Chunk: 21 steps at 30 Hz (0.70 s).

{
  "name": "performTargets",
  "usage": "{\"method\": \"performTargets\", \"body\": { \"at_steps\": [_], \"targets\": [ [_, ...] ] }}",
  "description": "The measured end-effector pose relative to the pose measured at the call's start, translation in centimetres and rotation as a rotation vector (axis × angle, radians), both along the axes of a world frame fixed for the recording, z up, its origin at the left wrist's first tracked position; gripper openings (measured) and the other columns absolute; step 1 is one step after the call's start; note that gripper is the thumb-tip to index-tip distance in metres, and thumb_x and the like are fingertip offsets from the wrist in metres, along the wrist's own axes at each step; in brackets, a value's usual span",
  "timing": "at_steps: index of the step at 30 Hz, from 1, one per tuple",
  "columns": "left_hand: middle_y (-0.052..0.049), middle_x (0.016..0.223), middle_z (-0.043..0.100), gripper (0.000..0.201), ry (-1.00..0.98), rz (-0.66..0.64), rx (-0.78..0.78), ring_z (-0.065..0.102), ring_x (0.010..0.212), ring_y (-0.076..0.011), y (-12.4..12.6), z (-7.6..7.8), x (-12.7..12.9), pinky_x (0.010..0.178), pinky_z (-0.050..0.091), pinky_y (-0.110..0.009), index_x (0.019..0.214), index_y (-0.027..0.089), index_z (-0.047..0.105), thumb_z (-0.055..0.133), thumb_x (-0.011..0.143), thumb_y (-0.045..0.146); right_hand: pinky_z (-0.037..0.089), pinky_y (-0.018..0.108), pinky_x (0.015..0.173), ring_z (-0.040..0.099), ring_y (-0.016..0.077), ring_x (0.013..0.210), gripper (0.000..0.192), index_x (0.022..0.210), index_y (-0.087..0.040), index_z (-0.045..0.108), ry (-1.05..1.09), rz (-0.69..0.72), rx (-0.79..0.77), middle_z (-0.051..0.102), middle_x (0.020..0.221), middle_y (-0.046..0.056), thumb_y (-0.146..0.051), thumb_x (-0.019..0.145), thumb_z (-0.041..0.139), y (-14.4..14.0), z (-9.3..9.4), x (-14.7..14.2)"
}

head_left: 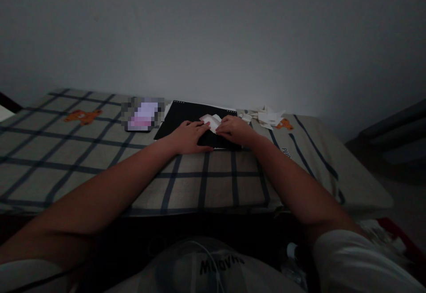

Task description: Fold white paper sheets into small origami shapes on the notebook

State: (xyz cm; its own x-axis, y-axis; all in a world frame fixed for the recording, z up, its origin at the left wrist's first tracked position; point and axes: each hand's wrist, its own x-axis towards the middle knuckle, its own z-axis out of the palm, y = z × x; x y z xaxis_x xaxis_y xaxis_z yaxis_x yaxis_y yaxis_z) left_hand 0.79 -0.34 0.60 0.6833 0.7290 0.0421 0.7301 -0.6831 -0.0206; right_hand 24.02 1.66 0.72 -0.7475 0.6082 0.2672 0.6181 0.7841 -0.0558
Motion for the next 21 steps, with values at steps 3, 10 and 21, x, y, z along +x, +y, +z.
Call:
{"method": "performTargets", "body": {
  "at_steps": [3,10,21],
  "targets": [
    [-0.018,0.151,0.037,0.089,0.006,-0.007,0.003,0.032,0.140,-0.0311,-0.02,-0.03,0.02,0.110,0.022,-0.044,0.147,0.012,0.032,0.040,0.083,0.074,0.038,0.036,0.087,0.054,0.0223,0.102,0.028,0.096,-0.021,0.075,-0.029,0.019,0.035,0.072,0.099,0.007,-0.024,0.094,0.047,-0.14,0.10,-0.13],
    [-0.018,0.152,0.036,0.085,0.012,-0.010,-0.009,0.031,0.140,-0.0313,-0.12,0.16,0.05,0.109,0.022,-0.045,0.145,0.014,0.035,0.042,0.084,0.072,0.035,0.037,0.087,0.053,0.0231,0.105,0.026,0.098,-0.022,0.075,-0.024,-0.029,0.146,0.071,0.104,0.008,-0.024,0.094,0.049,-0.23,-0.08,-0.42],
    [-0.017,0.150,0.039,0.084,-0.015,-0.021,-0.009,0.032,0.139,-0.0312,-0.04,-0.01,0.07,0.108,0.023,-0.047,0.145,0.015,0.036,0.042,0.084,0.072,0.032,0.038,0.090,0.051,0.0228,0.109,0.024,0.092,-0.024,0.074,-0.057,0.009,0.212,0.072,0.098,0.004,-0.021,0.093,0.051,-0.26,-0.38,-0.43]
  ]
}}
